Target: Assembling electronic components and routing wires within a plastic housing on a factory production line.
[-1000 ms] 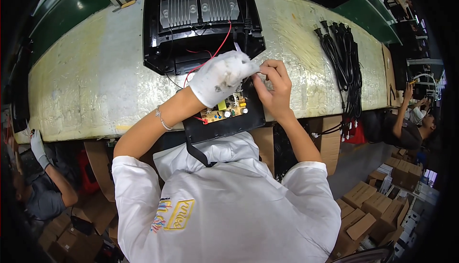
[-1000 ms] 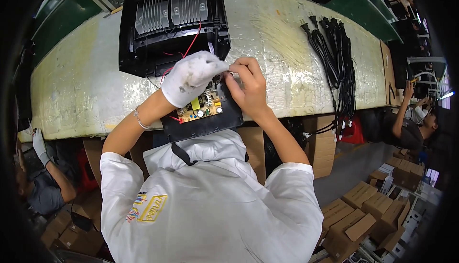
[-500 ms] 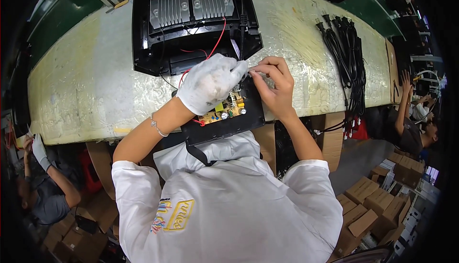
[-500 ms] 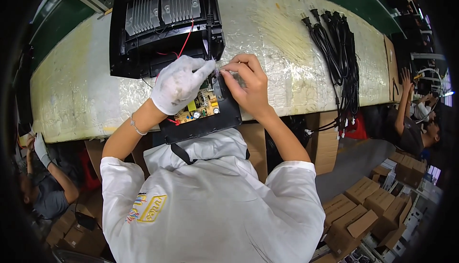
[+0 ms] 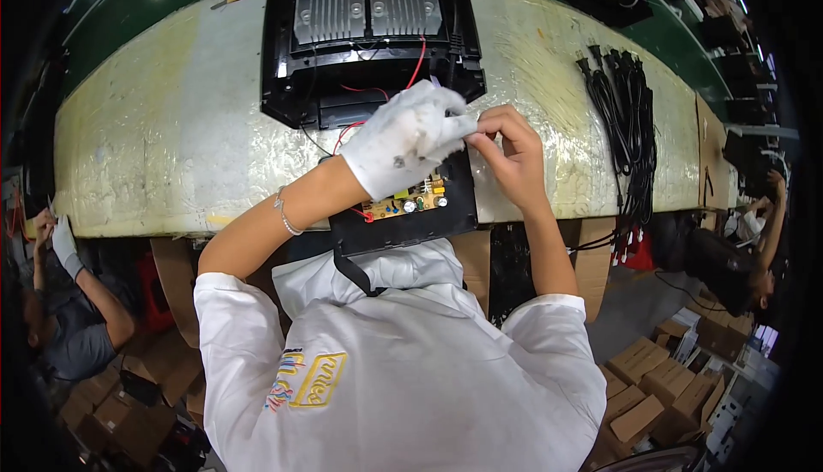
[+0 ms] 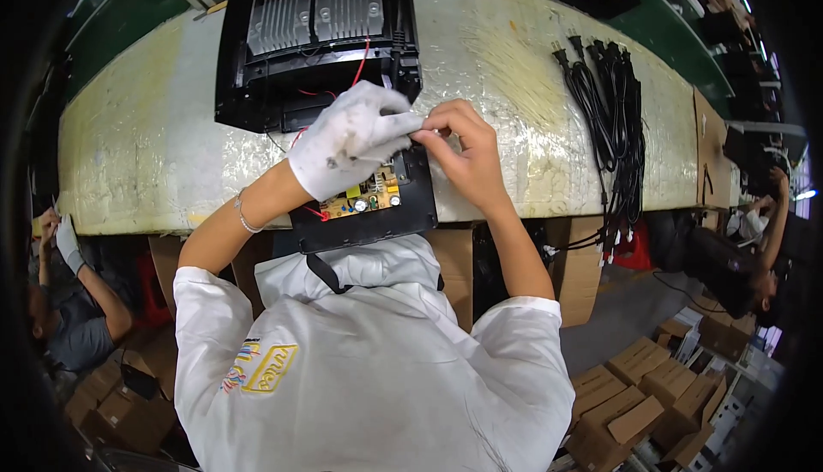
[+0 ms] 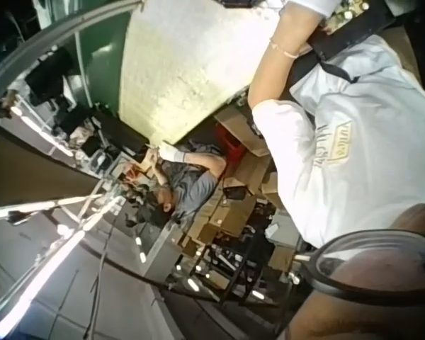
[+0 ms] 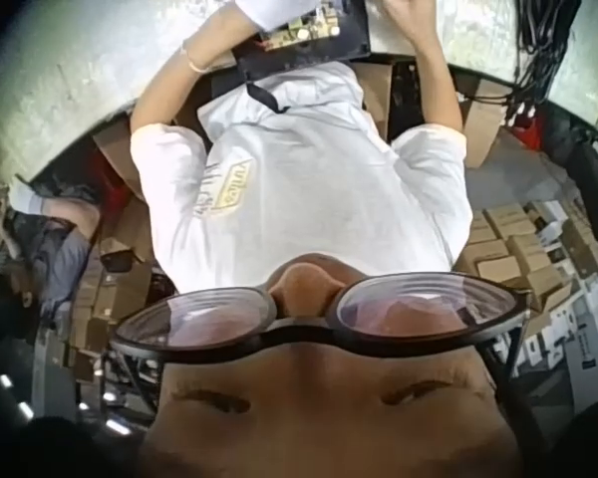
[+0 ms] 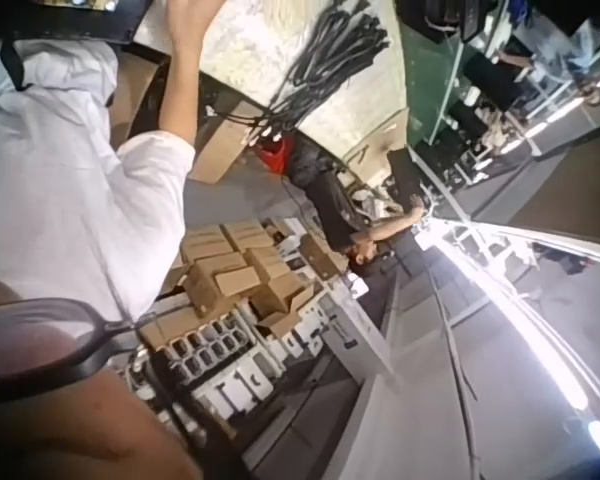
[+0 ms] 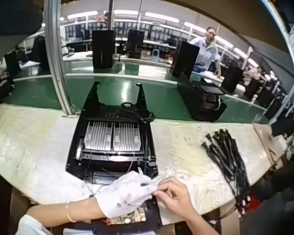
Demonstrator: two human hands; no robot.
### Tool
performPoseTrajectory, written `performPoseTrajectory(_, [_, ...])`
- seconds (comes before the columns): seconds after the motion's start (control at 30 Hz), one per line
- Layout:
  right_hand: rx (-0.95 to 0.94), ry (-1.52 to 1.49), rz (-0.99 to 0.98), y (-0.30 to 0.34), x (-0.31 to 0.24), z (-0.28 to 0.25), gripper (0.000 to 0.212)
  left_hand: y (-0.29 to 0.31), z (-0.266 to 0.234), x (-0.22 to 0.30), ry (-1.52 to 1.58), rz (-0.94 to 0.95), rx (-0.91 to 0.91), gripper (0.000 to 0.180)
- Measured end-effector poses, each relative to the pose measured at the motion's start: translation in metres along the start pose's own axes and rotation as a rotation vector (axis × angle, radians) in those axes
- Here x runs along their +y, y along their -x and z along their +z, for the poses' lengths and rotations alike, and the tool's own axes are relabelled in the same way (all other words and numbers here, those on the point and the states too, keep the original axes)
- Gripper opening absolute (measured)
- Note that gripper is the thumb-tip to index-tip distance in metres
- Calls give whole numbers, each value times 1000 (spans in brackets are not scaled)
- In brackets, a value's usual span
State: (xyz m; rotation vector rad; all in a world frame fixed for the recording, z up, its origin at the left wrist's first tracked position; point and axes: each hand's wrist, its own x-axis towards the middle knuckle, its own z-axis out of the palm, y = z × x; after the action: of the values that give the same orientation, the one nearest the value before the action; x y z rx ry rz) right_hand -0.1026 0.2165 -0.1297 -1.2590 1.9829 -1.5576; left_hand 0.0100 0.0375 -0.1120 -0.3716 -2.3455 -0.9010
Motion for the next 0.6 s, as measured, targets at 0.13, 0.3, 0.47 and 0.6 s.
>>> performPoseTrajectory(0.13, [-44, -318, 131, -5, -3, -1, 1, -3, 9, -8, 38, 57, 9, 31])
performPoseTrajectory(0.3, [-123, -138, 32, -9, -7, -13, 1, -8, 2, -11, 14, 88, -67, 8])
performPoseTrajectory(0.47, [-9, 90, 26, -3, -5, -25, 2, 1, 2, -22, 33, 45, 42, 24])
performPoseTrajectory(0.6, [32, 160, 45, 2, 9, -25, 3, 9, 6, -4, 265, -467, 29, 28])
